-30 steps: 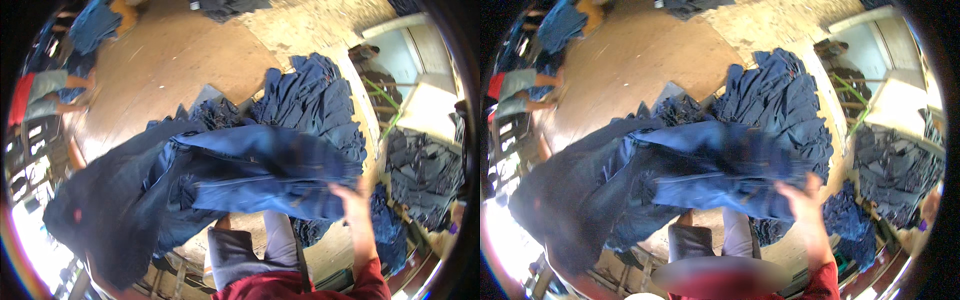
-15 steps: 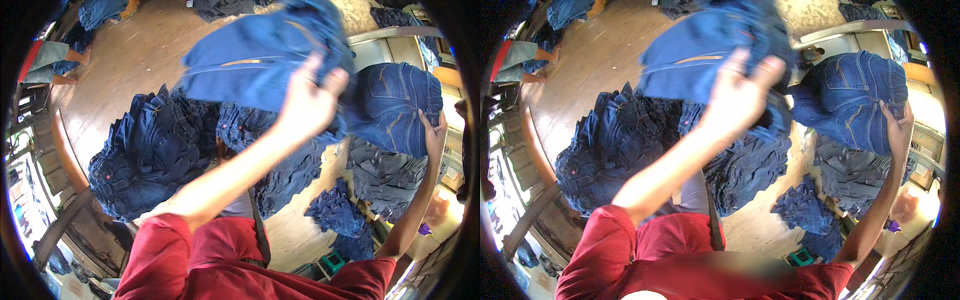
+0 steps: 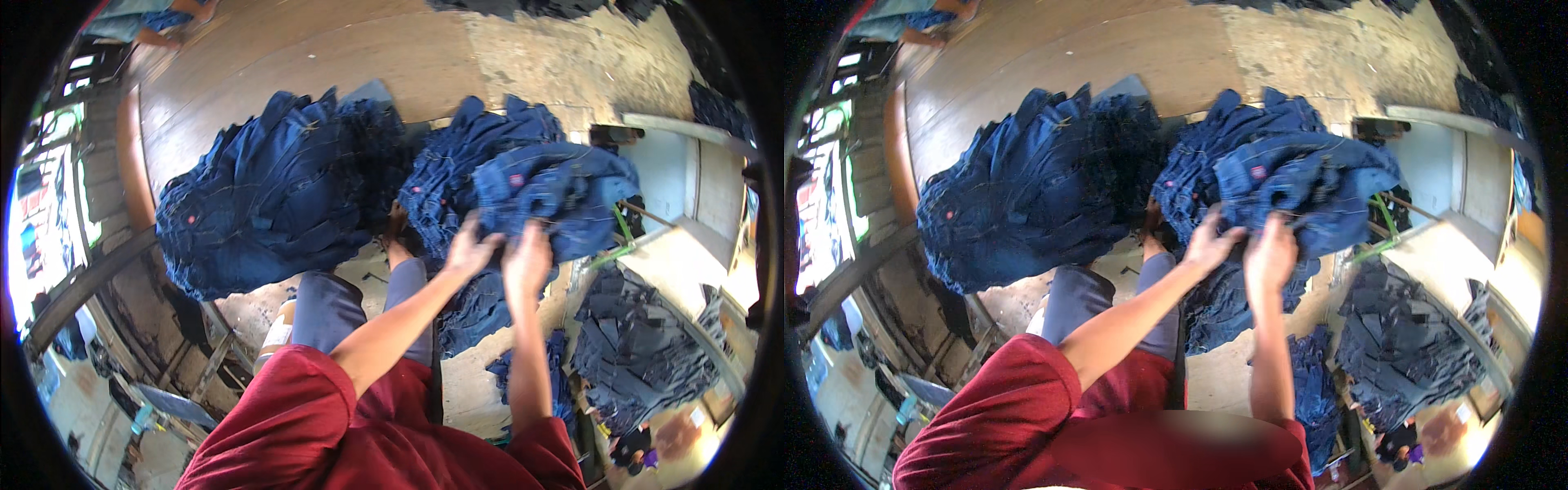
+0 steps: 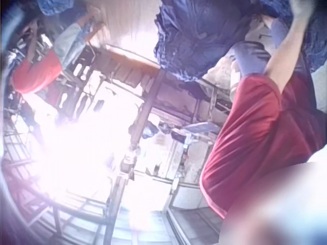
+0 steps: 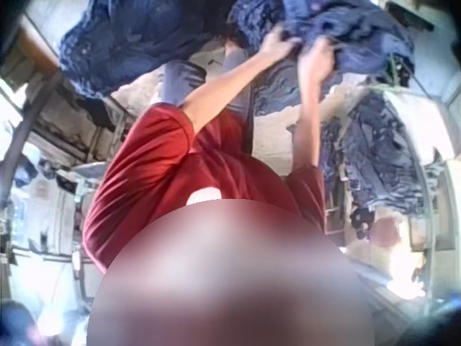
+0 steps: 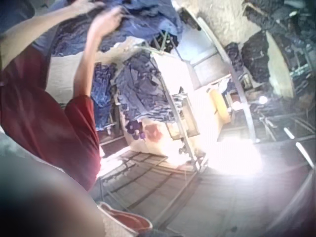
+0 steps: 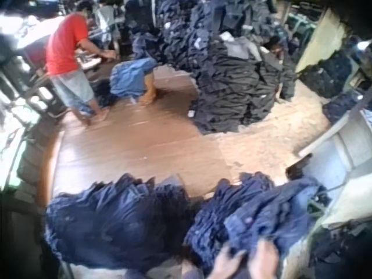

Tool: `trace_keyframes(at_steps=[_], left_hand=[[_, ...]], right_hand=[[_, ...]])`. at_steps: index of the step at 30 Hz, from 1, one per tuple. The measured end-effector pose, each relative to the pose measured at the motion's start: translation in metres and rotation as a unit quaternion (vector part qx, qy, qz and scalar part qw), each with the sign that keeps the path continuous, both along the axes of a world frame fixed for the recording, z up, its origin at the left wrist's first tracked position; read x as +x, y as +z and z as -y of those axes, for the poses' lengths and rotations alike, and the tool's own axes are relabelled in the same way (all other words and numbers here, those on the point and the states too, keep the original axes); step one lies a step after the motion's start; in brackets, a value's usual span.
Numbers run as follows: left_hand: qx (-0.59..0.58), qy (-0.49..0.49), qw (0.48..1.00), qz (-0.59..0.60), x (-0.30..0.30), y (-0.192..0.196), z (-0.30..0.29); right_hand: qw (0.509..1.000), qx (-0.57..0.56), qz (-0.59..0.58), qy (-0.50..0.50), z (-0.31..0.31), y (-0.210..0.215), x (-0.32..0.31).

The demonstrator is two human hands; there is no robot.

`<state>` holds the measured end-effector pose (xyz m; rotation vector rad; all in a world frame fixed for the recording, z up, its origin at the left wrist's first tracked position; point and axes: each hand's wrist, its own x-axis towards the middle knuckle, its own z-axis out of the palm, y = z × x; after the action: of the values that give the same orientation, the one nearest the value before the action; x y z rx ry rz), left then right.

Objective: The person picks up denim jeans from a pile, shakes them out, folds them, and places them on a growing stack. The person repeats this process for multiple pairs of jeans throughout the clip.

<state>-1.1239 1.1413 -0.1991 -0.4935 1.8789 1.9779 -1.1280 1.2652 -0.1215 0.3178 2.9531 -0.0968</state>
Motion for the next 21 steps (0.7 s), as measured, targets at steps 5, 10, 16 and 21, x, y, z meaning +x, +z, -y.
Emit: trace_keyframes(at_steps=[5, 10, 16, 21], left_hand=[[-0.251, -0.148, 0.947, 0.137, 0.156, -0.115, 0.303], [-0.474, 0.214, 0.820, 0.240, 0.313, -0.099, 0.605], [-0.317, 0.484, 0.811, 0.085, 0.298, -0.079, 0.747], [-0.592, 0.435, 0.645, 0.210, 0.221, -0.098, 0.767]], right_hand=[[0.775, -0.119, 0.594, 0.179, 0.112, -0.171, 0.061], [0.862, -0.344, 0.307, 0.210, 0.227, -0.134, 0.069], [0.865, -0.343, 0.321, 0.177, 0.323, -0.079, 0.061], [0.853, -0.330, 0.342, 0.215, 0.403, -0.081, 0.077]])
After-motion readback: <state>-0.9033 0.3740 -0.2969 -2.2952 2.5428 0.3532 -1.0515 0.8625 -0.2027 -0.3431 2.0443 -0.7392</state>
